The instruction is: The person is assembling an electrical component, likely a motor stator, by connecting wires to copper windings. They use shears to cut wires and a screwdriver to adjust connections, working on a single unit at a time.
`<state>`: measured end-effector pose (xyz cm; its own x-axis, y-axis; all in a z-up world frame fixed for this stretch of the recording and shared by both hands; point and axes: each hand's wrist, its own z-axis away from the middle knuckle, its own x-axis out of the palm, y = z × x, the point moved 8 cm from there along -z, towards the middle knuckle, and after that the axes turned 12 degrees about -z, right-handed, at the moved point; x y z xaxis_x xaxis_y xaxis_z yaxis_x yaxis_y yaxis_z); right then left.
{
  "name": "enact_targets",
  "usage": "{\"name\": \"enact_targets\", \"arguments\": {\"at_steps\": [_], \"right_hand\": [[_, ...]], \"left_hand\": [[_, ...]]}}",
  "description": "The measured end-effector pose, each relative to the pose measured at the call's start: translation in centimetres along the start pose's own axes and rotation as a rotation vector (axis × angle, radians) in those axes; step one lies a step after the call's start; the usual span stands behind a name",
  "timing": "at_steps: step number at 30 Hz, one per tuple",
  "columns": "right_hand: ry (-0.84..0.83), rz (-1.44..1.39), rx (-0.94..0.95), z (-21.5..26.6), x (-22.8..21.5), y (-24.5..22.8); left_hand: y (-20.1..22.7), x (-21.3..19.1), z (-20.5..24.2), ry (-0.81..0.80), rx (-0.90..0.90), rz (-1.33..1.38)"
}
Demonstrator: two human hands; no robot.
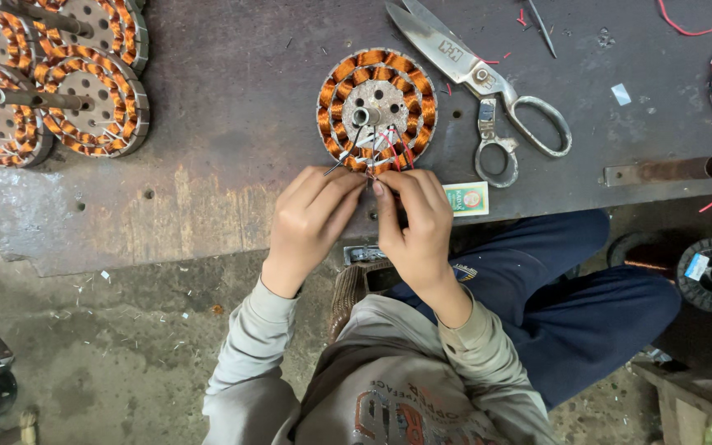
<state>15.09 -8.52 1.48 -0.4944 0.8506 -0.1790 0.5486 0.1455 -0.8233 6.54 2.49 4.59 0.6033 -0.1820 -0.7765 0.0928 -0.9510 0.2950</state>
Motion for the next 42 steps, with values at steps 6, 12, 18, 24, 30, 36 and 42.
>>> {"name": "enact_targets", "arguments": {"at_steps": [6, 12, 18, 24, 30, 36, 42], "right_hand": [[0.018, 0.047, -0.013, 0.0, 0.2, 0.2], [-0.035, 0.083, -0.027, -0.1, 0.6, 0.1], [-0.22, 0.11, -0.026, -1.6, 0.9, -0.2], [-0.389, 0.115, -0.024, -2.9, 0.7, 0.0], [-0.434, 0.136, -0.047, -3.1, 1.2, -0.3], [-0.441, -0.038, 0.317, -3.7, 0.9, 2.1], [-0.645, 0.117, 0.27, -5.9, 2.5, 1.8]], "left_hand": [[0.1, 0.0, 0.0, 0.007, 0.062, 0.01], [0.6, -0.3, -0.2, 0.024, 0.167, -0.051], [0.3, -0.7, -0.3, -0.018, 0.301, -0.046], [-0.7, 0.3, 0.2, -0.054, 0.296, 0.004], [-1.4, 1.4, 0.8, -0.051, 0.216, 0.059], [-1.8, 1.3, 0.6, 0.006, 0.18, 0.22], [-2.9, 1.5, 1.0, 0.037, 0.112, 0.282]]}}
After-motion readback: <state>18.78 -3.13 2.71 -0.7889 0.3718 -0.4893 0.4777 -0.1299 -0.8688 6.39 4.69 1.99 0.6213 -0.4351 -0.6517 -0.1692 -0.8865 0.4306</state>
